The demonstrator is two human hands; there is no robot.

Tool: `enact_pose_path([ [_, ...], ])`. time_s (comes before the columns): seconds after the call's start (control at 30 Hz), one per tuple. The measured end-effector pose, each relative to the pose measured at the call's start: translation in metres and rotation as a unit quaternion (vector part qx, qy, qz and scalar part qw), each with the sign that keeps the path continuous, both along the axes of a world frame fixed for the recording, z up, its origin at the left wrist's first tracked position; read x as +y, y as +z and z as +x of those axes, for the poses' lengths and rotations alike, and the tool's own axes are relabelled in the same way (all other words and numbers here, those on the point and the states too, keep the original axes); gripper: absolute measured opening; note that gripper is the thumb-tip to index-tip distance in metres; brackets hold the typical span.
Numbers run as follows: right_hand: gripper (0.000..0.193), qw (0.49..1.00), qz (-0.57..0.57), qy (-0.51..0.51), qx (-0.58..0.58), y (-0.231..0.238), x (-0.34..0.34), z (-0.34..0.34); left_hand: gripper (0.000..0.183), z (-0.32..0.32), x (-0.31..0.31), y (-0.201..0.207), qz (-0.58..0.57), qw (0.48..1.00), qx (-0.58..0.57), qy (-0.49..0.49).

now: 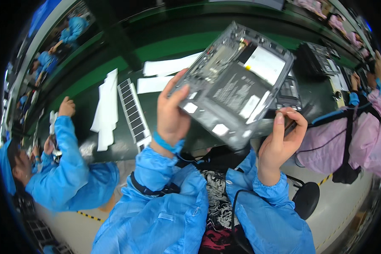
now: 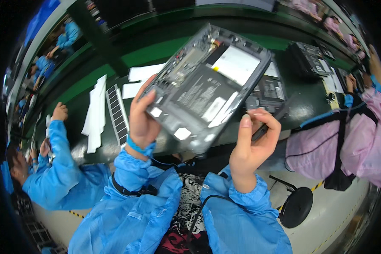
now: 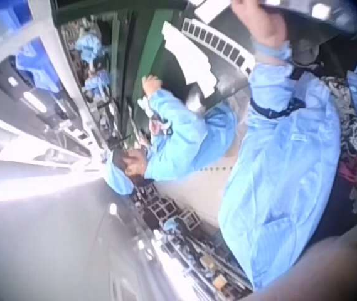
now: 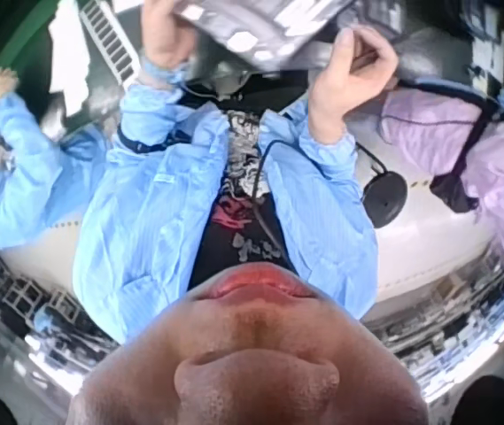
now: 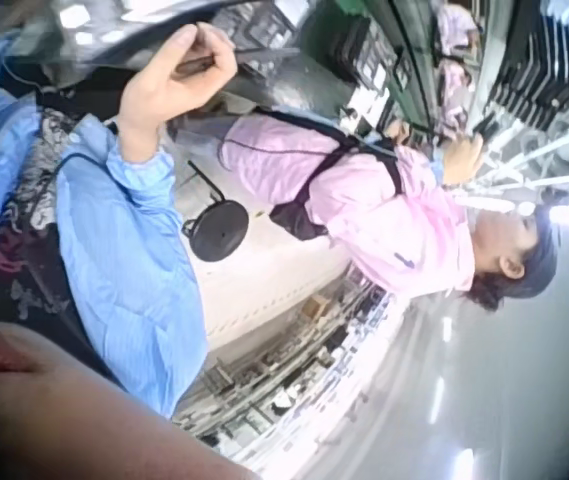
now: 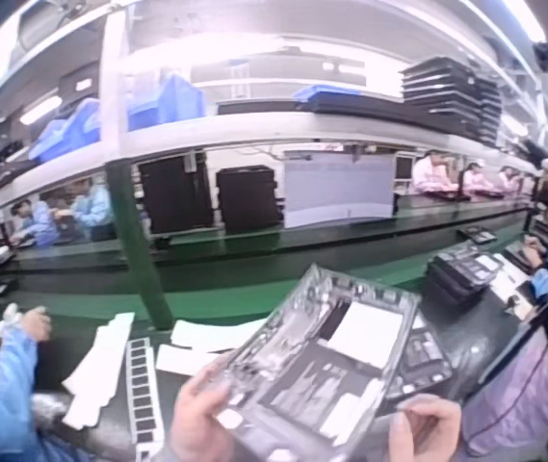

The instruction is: Assembling internal components and applying adhesive strips to a tablet device on an assembly line.

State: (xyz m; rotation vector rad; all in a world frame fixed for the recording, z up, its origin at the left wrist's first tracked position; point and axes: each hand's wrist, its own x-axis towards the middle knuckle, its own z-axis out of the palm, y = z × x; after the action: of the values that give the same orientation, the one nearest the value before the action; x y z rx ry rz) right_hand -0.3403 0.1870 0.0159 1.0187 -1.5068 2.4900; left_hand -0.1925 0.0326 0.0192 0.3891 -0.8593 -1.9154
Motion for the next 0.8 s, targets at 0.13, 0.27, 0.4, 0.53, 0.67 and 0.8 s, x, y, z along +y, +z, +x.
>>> enact_pose_path([
  [0.13, 0.028, 0.994, 0.083, 0.018, 0.073, -0.018, -0.028, -0.002, 0.051, 0.103, -0.042, -0.026, -0.013, 0.995, -0.075, -0.069],
  [0.27, 0.019, 0.959, 0.185, 0.203, -0.073, -0.067, -0.044, 0.002, 0.052, 0.141, -0.066, -0.044, -0.026, 0.984, -0.127, -0.122],
  [0.4, 0.011, 0.967, 0.224, 0.119, -0.019, -0.097, -0.03, 0.018, 0.046, 0.131, -0.08, -0.05, -0.028, 0.956, -0.218, -0.193],
  [0.53, 0.016, 0.963, 0.261, 0.065, -0.023, -0.113, -0.029, 0.017, 0.035, 0.1, -0.082, -0.061, -0.251, 0.848, -0.465, -0.042],
  [0.67, 0.02, 0.939, 0.34, 0.031, 0.028, -0.109, -0.026, 0.018, 0.034, 0.095, -0.083, -0.081, -0.336, 0.785, -0.52, 0.016],
  [0.8, 0.029, 0.905, 0.409, 0.059, 0.106, -0.093, -0.021, 0.003, 0.032, 0.094, -0.085, -0.062, -0.507, 0.635, -0.582, 0.039],
])
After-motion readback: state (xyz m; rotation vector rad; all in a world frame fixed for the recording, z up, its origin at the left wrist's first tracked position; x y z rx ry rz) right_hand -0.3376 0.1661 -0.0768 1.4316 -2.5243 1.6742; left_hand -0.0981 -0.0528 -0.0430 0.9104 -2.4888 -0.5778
